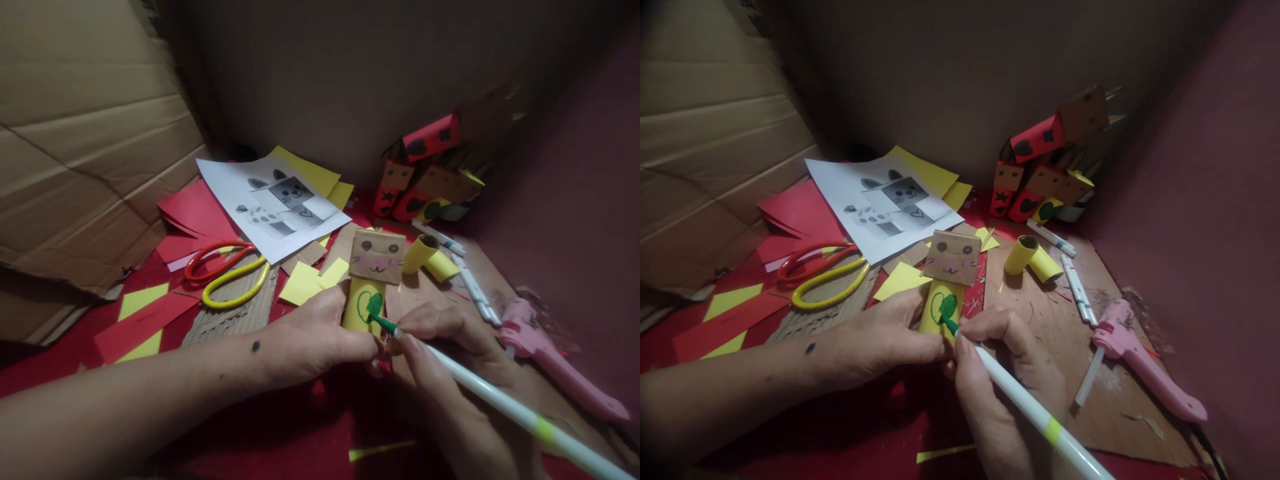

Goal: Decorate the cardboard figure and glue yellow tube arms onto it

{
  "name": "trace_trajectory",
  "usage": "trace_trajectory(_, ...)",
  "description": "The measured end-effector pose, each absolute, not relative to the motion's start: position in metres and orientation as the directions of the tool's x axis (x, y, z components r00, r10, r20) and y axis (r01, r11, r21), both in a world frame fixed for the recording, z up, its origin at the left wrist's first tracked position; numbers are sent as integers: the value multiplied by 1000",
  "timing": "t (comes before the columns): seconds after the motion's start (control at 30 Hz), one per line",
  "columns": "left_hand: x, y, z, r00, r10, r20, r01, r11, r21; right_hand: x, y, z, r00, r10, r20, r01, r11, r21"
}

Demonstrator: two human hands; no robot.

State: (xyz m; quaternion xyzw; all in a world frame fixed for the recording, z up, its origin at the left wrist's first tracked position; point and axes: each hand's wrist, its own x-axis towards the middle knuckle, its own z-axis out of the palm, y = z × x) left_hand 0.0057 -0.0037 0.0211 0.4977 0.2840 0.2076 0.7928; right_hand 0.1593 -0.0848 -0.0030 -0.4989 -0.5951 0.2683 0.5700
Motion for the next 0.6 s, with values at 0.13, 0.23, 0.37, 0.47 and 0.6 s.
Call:
trace_trajectory(0.13, 5, -2, 21, 757, 610, -234, -36, 396, 917, 159, -85, -3, 135, 898, 419, 293, 368, -883)
trace_trajectory(0.23, 5, -2, 21, 756, 608, -243, -23, 395, 918, 160, -85, -3, 133, 904, 407, 320, 350, -881)
trace_trajectory(0.37, 5, -3, 24, 762, 603, -234, -21, 384, 923, 162, -84, -5, 87, 896, 436, 380, 375, -845)
trace_trajectory(0.47, 5, -3, 24, 758, 606, -239, -12, 380, 925, 162, -84, -5, 79, 903, 421, 386, 362, -848)
trace_trajectory(0.6, 5, -2, 22, 746, 614, -258, 7, 381, 925, 159, -84, -2, 117, 897, 427, 329, 371, -869)
